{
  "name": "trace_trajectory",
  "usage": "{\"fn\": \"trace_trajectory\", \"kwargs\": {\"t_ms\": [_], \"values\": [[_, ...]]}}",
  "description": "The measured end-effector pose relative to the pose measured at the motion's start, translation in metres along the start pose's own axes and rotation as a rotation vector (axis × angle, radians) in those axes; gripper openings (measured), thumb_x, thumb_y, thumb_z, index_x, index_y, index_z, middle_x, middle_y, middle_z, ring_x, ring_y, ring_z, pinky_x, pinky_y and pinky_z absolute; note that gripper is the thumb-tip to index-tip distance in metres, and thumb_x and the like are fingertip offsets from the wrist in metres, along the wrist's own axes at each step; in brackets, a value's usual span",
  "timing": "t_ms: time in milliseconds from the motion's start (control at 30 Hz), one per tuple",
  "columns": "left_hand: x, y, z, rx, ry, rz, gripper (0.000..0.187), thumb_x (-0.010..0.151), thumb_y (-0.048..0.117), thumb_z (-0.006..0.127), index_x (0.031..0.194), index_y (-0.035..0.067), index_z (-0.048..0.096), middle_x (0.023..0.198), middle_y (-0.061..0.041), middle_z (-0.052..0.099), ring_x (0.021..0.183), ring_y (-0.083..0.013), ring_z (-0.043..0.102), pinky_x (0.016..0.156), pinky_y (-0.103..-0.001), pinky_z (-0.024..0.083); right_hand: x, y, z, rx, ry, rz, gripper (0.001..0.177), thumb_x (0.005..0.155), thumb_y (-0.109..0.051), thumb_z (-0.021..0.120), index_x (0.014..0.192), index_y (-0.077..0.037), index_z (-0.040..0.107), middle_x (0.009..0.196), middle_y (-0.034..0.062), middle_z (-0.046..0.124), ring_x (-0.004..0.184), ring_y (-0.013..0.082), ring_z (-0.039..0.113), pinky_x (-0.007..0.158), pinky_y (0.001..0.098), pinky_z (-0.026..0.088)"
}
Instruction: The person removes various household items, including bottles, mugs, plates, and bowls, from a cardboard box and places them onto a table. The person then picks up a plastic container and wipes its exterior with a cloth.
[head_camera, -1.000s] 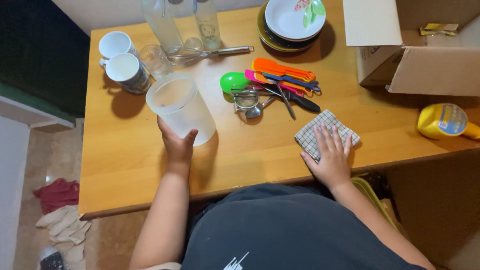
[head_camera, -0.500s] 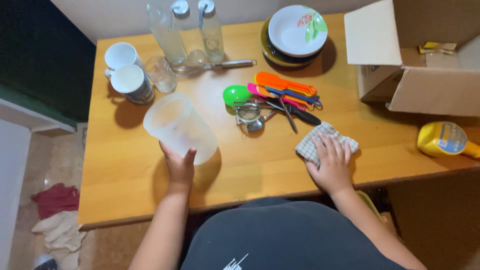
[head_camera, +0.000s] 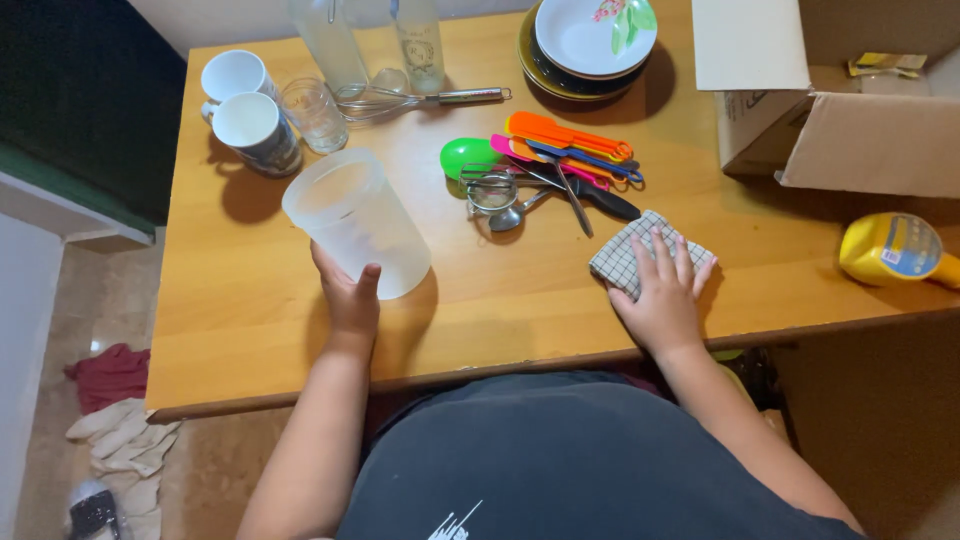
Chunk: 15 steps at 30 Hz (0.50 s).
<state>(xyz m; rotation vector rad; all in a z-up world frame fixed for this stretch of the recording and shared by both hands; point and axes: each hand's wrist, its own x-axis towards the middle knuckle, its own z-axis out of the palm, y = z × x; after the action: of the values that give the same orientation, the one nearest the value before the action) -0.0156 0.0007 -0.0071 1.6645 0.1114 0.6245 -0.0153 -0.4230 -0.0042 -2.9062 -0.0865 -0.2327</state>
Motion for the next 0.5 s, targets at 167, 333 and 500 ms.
{"fn": "trace_trajectory", "kwargs": {"t_ms": [167, 333, 500], "values": [[0.005, 0.006, 0.006, -0.053, -0.029, 0.109, 0.112, 0.079, 0.066, 0.076, 0.158, 0.005, 0.024, 0.147, -0.022, 0.047, 0.137, -0.0257, 0.045, 0.121, -0.050, 0.034, 0.001, 0.000, 0.000, -0.009, 0.031, 0.007, 0.083, 0.079, -0.045, 0.072, 0.156, -0.026, 0.047, 0.166, 0.0083, 0.040, 0.156, 0.0406, 0.026, 0.121, 0.0742, 0.000], [0.002, -0.008, 0.000, -0.053, -0.033, 0.090, 0.110, 0.081, 0.060, 0.074, 0.160, 0.004, 0.022, 0.147, -0.022, 0.046, 0.137, -0.0264, 0.046, 0.120, -0.049, 0.035, -0.004, 0.008, 0.014, -0.007, 0.159, -0.059, 0.066, 0.081, -0.033, 0.069, 0.146, -0.024, 0.060, 0.159, 0.0049, 0.050, 0.153, 0.0362, 0.037, 0.125, 0.0687, 0.007], [-0.005, -0.006, 0.000, -0.134, -0.057, 0.004, 0.117, 0.074, 0.048, 0.083, 0.161, 0.006, 0.017, 0.151, -0.021, 0.043, 0.138, -0.0258, 0.045, 0.121, -0.048, 0.035, -0.012, 0.018, 0.016, 0.084, 0.303, -0.151, 0.061, 0.081, -0.024, 0.066, 0.142, -0.024, 0.065, 0.150, 0.0032, 0.059, 0.144, 0.0325, 0.049, 0.124, 0.0593, 0.021]]}}
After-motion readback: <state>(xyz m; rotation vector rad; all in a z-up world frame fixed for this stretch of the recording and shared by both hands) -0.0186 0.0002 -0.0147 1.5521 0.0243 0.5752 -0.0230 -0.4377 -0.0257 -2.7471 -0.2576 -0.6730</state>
